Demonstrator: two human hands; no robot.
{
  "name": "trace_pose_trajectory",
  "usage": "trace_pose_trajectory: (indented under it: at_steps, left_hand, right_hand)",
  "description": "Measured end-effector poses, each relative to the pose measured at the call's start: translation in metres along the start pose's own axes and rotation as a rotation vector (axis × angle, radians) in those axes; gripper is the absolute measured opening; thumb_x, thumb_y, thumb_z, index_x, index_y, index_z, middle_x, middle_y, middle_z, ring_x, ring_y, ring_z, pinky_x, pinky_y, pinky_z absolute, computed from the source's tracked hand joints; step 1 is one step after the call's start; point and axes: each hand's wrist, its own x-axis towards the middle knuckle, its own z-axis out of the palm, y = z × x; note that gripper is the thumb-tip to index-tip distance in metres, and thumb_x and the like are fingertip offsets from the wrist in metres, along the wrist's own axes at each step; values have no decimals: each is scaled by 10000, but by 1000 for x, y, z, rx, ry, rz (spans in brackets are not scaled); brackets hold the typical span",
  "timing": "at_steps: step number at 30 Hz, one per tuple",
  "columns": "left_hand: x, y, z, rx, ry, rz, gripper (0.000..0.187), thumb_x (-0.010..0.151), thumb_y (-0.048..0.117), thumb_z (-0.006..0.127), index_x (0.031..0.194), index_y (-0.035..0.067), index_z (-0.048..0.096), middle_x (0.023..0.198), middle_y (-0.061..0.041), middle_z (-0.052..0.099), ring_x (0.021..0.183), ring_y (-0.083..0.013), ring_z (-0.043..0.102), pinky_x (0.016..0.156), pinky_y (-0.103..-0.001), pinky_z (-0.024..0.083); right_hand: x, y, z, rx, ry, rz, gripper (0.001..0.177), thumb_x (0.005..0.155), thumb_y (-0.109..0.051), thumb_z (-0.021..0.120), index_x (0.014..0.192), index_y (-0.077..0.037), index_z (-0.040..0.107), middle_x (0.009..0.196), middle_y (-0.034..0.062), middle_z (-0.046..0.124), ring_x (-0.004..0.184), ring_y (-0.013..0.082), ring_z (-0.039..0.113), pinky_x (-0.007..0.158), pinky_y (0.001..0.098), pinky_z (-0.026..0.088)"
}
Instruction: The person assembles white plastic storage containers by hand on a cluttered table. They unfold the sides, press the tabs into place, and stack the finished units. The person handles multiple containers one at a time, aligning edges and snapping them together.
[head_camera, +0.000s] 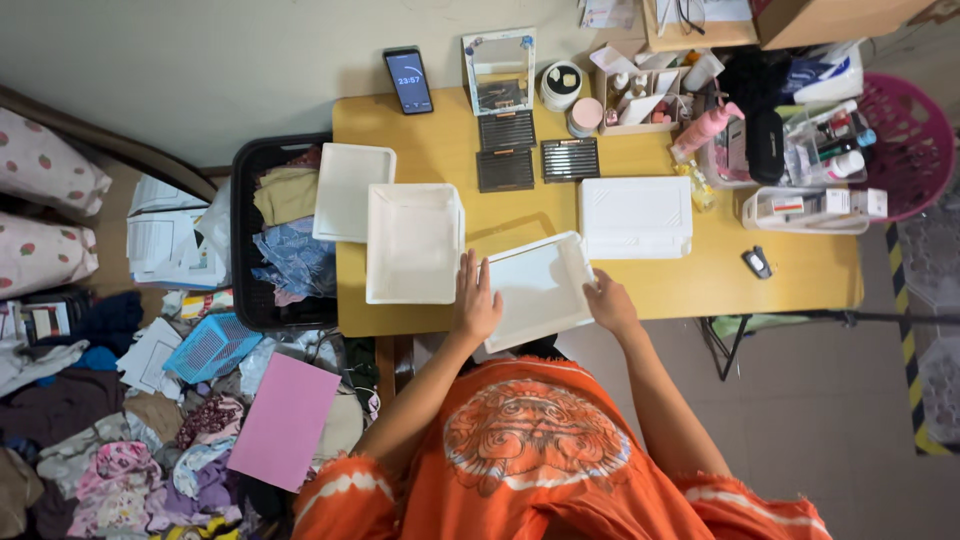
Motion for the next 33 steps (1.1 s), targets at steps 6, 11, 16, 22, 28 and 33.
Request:
trace_pose_trajectory:
  at_steps: [6,11,16,22,28,33]
  left_hand:
    - [-38,-14,-1,-169,-60,64,823,880,162,681,1484,-198,254,1637,-381,104,1534,-513,132,1241,-548,197]
    - [-58,-26,9,-317,-68,133,873,905,164,677,1520,-196,173,1637,-407,70,1545,-560,91,1257,-545,174]
    - [-68,-38,24,-383,-211,7,926,907,230,672,1547,-154,122,1627,-403,66,1542,-523,85,1244,-498,195]
    - [-72,-53,58,-418,-323,-126,935,960,329,640,1552,-155,101,1620,-397,123,1542,-504,110,1254,-477,170]
    - [-45,-53,90,-395,-179,-195,906,935,330,669,1527,-164,193,1595,-407,217,1522,-503,197,1257,-479,187]
    - [-19,-48,92,-454,-32,-269,907,905,316,710,1513,-164,238,1598,-399,230,1531,-491,205,1267,-466,179]
  right_hand:
    - [-10,4,12,-121,108,39,317,975,-260,599,1178,-24,663,1060,283,702,1031,473,653,887,524,514]
    - [-23,11,19,-187,218,87,255,965,-239,610,1041,-2,669,1005,300,681,986,500,635,848,556,505]
    - [-47,17,23,-146,283,222,256,992,-233,623,1013,19,663,1015,296,690,1011,499,639,866,548,511]
    - [-68,26,36,-29,349,300,280,928,-203,653,1105,13,669,1046,313,686,1040,500,639,882,530,513]
    - [-66,36,46,19,346,205,412,887,-141,653,1239,67,607,1030,350,690,1034,497,661,905,505,525]
    - [-71,29,50,209,242,289,591,840,-92,670,1372,70,470,972,289,730,872,373,734,781,439,572]
